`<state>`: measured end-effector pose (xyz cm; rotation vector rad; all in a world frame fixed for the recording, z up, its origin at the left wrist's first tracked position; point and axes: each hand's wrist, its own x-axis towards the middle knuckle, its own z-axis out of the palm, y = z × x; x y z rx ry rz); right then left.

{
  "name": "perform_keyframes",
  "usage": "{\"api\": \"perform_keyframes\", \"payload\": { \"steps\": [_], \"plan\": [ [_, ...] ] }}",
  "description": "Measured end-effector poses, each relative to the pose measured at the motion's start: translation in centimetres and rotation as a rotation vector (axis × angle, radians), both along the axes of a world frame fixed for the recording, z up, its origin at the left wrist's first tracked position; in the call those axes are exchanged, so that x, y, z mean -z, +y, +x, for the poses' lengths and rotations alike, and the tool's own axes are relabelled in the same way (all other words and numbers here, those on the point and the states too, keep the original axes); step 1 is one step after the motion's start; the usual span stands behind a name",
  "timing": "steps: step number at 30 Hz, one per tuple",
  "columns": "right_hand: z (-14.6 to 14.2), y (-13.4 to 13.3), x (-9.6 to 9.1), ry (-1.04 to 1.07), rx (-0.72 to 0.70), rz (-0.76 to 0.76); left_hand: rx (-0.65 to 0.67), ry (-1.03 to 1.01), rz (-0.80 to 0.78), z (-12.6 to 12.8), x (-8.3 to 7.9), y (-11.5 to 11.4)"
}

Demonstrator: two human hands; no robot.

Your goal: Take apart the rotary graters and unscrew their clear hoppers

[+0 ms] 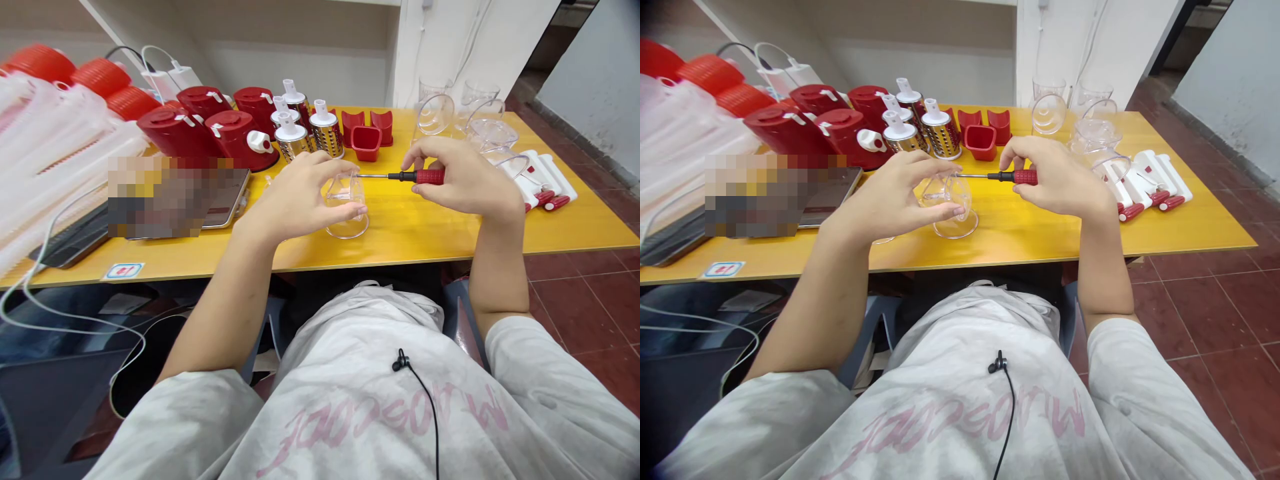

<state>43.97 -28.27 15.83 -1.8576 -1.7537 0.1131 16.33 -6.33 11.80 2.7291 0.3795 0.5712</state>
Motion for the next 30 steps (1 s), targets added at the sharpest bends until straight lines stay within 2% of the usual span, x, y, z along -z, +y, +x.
{"api": "perform_keyframes", "payload": {
  "steps": [6,15,21,30],
  "plan": [
    [-0.39,0.18,0.18,-0.035,0.006,0.033,0.005,-0.001,-0.003,-0.04,-0.14,-0.07],
    [-0.3,0.05,-0.16,-0.067,-0.044,-0.005,0.003,0.006,-0.003,-0.08,-0.16,-0.07],
    [-0.49,0.33,0.51,-0.071,0.002,0.043,0.013,-0.006,-0.001,-0.08,-0.04,0.01],
    [-0.3,0.2,0.58,-0.113,-0.005,0.057,0.008,-0.001,0.019,-0.06,-0.03,0.05]
  ]
}}
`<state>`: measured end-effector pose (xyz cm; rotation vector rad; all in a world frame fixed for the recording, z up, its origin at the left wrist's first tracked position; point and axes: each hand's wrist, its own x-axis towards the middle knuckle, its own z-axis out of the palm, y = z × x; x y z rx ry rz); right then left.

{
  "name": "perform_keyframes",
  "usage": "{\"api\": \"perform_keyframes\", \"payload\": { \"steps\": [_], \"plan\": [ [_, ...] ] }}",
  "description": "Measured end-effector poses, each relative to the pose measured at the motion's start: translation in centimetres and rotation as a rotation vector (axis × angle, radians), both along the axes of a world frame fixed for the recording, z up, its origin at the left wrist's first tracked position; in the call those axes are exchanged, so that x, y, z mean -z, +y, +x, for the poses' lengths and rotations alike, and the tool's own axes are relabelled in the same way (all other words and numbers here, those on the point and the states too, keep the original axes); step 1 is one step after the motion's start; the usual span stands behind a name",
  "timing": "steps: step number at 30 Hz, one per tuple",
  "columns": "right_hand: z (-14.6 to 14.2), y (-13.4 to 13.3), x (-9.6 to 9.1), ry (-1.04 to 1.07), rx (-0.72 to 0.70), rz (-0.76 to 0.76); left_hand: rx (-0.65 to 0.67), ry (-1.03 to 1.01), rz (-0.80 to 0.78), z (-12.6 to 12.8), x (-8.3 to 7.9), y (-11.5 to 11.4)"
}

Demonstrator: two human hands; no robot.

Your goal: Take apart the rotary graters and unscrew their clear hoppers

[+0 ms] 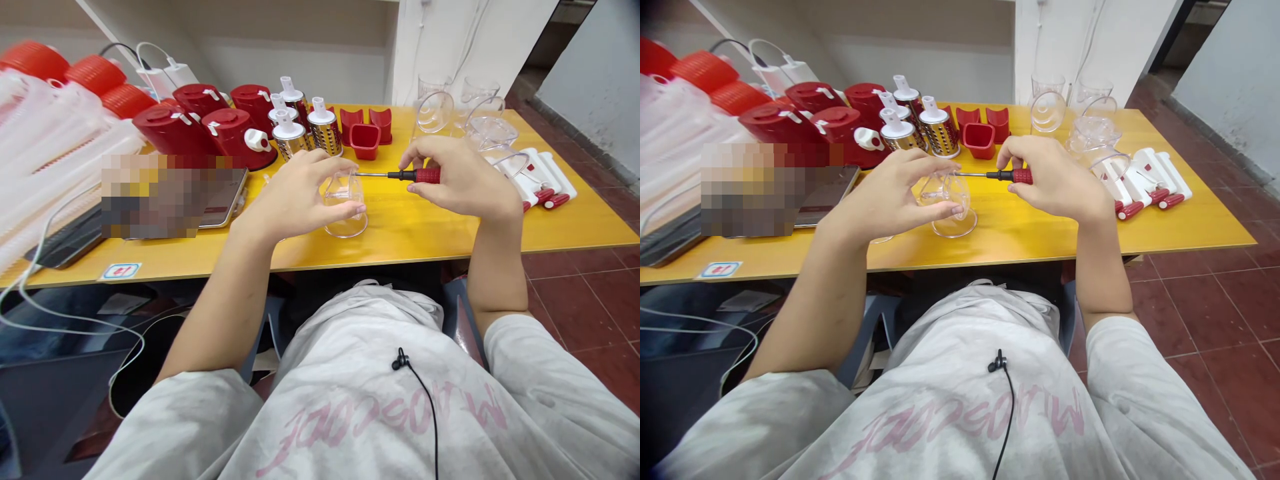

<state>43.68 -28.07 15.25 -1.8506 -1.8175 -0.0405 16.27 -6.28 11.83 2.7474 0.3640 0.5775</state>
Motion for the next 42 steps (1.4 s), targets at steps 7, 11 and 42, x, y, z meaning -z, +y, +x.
{"api": "perform_keyframes", "payload": {
  "steps": [7,11,42],
  "plan": [
    [-0.2,-0.1,0.3,-0.036,0.013,-0.001,0.005,0.015,0.014,-0.1,-0.2,0.0],
    [-0.4,-0.4,-0.5,-0.061,0.0,-0.03,0.005,0.017,0.015,-0.1,-0.2,0.0],
    [-1.6,-0.4,-0.6,-0.097,0.077,-0.025,0.011,0.001,0.002,0.0,-0.1,0.0]
  ]
}}
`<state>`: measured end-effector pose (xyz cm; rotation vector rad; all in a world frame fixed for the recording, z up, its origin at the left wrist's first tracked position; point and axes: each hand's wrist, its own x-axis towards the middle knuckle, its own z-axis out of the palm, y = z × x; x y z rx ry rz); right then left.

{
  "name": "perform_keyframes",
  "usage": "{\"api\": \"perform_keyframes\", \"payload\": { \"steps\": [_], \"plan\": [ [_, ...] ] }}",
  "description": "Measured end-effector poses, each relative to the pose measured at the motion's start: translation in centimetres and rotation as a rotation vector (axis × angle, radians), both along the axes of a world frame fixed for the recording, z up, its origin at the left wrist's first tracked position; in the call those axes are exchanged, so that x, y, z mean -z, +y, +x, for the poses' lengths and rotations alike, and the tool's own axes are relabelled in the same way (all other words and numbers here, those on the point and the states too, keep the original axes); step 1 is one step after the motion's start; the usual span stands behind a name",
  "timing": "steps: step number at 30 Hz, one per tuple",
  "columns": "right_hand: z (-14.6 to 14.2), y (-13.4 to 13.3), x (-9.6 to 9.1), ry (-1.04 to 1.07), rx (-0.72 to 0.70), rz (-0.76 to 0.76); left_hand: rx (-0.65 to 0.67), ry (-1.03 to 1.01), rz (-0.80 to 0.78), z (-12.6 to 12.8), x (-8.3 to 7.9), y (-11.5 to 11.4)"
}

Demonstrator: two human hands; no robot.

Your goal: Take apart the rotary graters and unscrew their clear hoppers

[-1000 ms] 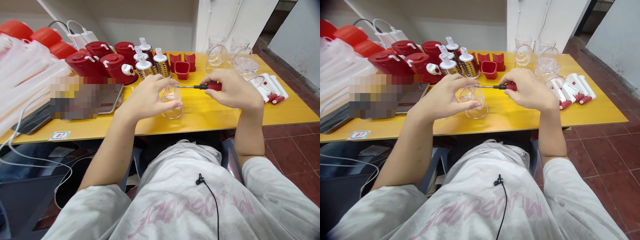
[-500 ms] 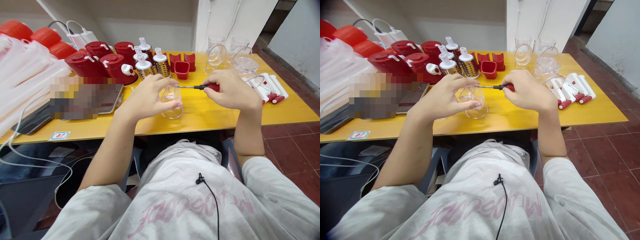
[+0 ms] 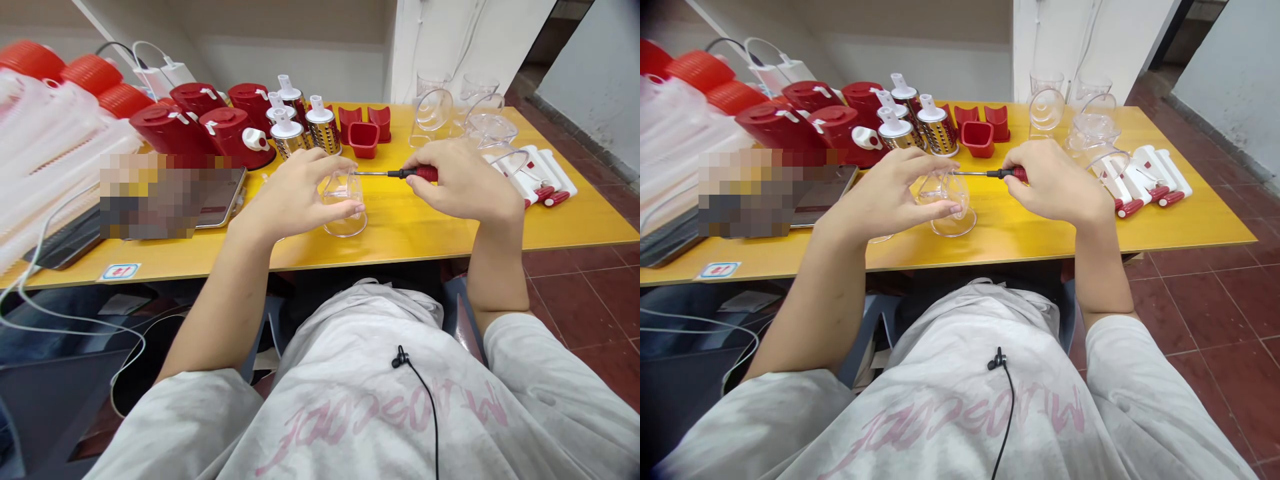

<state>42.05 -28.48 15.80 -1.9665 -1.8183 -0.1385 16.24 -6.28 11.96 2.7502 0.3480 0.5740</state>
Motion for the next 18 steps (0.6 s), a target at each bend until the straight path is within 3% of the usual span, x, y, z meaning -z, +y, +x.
{"api": "perform_keyframes", "payload": {
  "steps": [5,18],
  "plan": [
    [0.49,0.32,0.08,0.01,-0.01,0.057,-0.003,-0.009,-0.002,0.09,0.22,0.13],
    [0.78,0.14,0.21,-0.025,-0.015,0.012,-0.003,0.012,-0.007,-0.01,0.01,0.17]
  ]
}}
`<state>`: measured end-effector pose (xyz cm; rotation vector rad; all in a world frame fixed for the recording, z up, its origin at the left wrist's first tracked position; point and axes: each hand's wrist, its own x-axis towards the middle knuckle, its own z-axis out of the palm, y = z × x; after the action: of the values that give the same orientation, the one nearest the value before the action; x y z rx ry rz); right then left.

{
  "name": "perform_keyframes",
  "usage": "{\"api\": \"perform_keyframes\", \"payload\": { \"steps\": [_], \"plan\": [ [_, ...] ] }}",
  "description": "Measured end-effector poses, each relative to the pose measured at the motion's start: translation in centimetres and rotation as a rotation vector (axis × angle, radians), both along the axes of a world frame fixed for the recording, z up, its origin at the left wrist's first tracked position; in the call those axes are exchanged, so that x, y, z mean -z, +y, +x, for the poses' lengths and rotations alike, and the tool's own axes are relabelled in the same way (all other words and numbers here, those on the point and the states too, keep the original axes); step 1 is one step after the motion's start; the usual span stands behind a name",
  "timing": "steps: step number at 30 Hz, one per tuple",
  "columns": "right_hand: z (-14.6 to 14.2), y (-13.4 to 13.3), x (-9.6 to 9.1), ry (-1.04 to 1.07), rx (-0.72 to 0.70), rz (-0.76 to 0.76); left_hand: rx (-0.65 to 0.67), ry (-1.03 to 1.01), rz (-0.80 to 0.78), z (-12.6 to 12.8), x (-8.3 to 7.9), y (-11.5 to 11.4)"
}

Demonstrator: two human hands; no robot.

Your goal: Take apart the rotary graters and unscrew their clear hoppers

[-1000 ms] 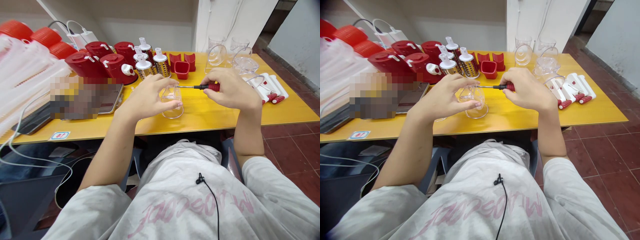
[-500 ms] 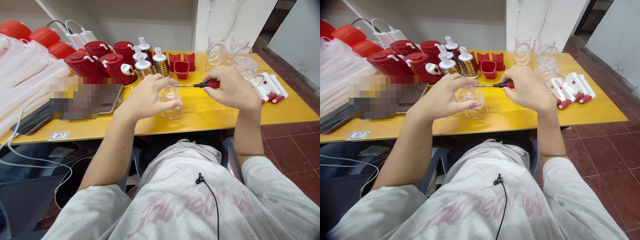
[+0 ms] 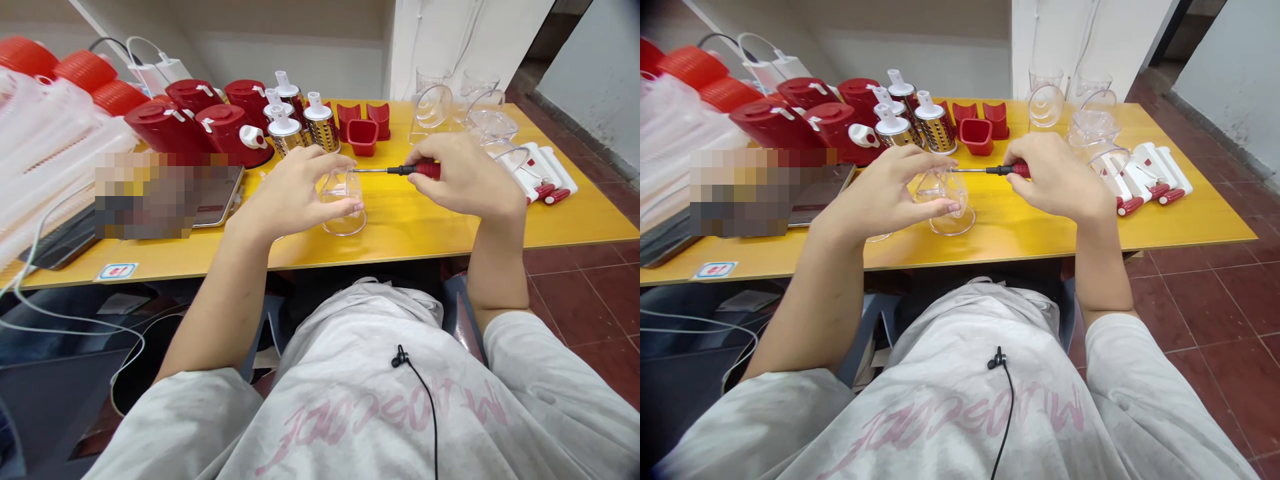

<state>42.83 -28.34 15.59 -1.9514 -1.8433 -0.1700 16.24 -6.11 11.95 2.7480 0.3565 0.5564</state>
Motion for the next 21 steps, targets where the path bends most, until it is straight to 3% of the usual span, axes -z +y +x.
{"api": "perform_keyframes", "payload": {
  "steps": [6,15,21],
  "plan": [
    [0.3,-0.2,0.5,0.09,0.037,0.033,-0.004,0.013,-0.009,-0.1,-0.3,-0.2],
    [0.5,-0.8,-0.8,0.119,-0.004,0.012,-0.001,0.011,-0.029,0.0,-0.2,-0.1],
    [0.4,-0.7,-0.5,0.132,-0.003,0.01,-0.016,0.014,-0.028,0.0,-0.3,-0.2]
  ]
}}
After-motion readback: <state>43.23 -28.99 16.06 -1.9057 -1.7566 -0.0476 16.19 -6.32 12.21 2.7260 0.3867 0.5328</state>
